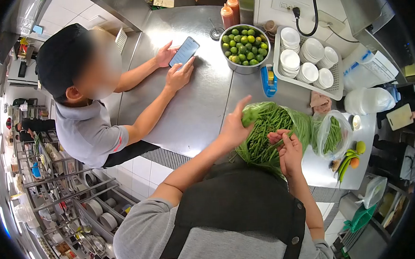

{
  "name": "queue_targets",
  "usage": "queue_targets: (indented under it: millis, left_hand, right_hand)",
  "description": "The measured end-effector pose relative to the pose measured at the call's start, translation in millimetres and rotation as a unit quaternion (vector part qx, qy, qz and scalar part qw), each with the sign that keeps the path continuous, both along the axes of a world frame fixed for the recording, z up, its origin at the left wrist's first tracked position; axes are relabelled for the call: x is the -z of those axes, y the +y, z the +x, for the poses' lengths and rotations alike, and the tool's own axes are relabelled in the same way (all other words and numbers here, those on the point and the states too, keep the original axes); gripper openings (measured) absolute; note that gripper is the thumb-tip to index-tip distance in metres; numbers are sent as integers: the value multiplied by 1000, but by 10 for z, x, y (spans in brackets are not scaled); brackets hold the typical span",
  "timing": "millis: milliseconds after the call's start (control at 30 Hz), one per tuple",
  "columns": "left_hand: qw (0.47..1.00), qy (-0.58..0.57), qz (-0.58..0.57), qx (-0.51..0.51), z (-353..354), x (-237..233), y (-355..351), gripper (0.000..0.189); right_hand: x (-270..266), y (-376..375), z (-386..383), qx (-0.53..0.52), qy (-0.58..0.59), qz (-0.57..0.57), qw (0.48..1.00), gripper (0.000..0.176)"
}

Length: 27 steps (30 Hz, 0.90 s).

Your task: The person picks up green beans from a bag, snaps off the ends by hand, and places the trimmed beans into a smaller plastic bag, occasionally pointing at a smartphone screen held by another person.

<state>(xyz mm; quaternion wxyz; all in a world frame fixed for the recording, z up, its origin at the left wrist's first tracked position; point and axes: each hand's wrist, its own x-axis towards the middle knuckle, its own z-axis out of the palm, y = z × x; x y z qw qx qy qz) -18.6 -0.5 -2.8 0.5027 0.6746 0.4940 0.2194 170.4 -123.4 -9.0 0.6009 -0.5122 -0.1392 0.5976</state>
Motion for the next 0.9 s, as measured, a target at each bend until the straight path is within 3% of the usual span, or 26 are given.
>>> queue_targets:
  millis: [167, 233, 300, 400, 900]
  left_hand:
    - [981, 0, 133, -138, -221, 370, 758, 82]
    - [964, 111, 167, -172, -370, 443, 1168, 85]
    - [948, 229, 136, -176, -507, 461, 1528, 93]
    - [934, 268, 164, -171, -653, 471, 1788, 101]
    - [945, 269, 104, -152, -696, 611, 2168, 91]
  right_hand:
    - [32, -41, 39, -6, 3, 0, 1000, 20]
    - [18, -38, 53, -4, 1, 0, 1000, 20]
    - [-4, -34, 63, -4, 1, 2, 1000, 20]
    - [-8, -29, 82, -3, -2, 8, 1000, 20]
    - [4, -58, 114, 15, -5, -1, 1000, 21]
